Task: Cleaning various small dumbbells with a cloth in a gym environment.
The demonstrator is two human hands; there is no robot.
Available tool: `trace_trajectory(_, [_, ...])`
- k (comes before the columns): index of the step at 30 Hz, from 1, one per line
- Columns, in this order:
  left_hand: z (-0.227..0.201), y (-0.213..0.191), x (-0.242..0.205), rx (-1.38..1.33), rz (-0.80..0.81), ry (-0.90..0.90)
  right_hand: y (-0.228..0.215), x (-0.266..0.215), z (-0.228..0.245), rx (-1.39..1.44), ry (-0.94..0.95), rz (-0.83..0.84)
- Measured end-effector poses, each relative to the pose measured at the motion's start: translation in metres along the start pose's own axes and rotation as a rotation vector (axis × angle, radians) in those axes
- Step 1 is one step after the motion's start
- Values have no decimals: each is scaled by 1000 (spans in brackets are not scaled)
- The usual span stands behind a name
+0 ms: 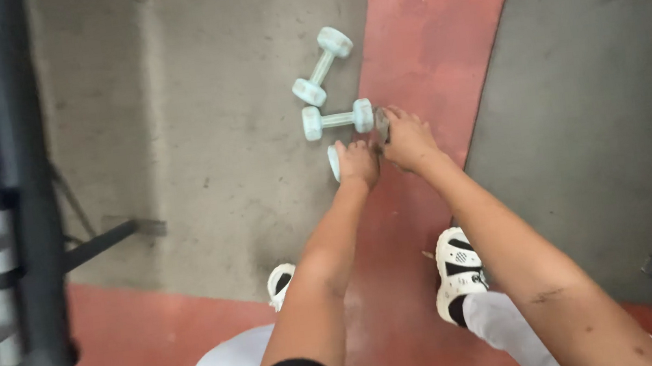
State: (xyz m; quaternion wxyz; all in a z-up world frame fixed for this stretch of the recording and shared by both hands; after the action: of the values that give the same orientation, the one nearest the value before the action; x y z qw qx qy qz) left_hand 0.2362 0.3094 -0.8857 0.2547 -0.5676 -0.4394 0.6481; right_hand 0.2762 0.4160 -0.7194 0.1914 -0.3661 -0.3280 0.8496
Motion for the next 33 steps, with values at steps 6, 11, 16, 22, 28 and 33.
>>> trace_trajectory(6, [27,-224,-132,-310,18,-231,-66,-65,56,113,3,-309])
trace_trajectory(11, [19,-379,-241,-427,-136,-205,-247,-191,221,248,321,-196])
trace_trajectory(16, [10,-522,-355,-450,-357,-126,-295,-191,200,480,287,41])
trace_trajectory(22, [11,-669,-424,-446,-539,-108,-423,-310,328,550,40,-176])
trace_trajectory(28, [11,-753,-478,-605,-740,-148,-530,-449,449,307,-570,-639])
trace_trajectory(33, [2,-826,-568,-650,-965,-71,-561,-445,455,599,-494,-389])
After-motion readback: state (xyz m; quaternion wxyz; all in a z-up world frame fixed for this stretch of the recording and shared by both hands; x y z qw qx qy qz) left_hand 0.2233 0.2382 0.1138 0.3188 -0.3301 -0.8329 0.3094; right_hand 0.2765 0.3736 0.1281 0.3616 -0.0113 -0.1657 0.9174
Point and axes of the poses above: each hand's wrist, its own x-axis towards the middle knuckle, its own y-axis out of the palm, z = x × y, the point moved 5 cm from there along x, towards the middle knuckle, and after that the axes turned 5 degrees about x, right-handed, at the moved point
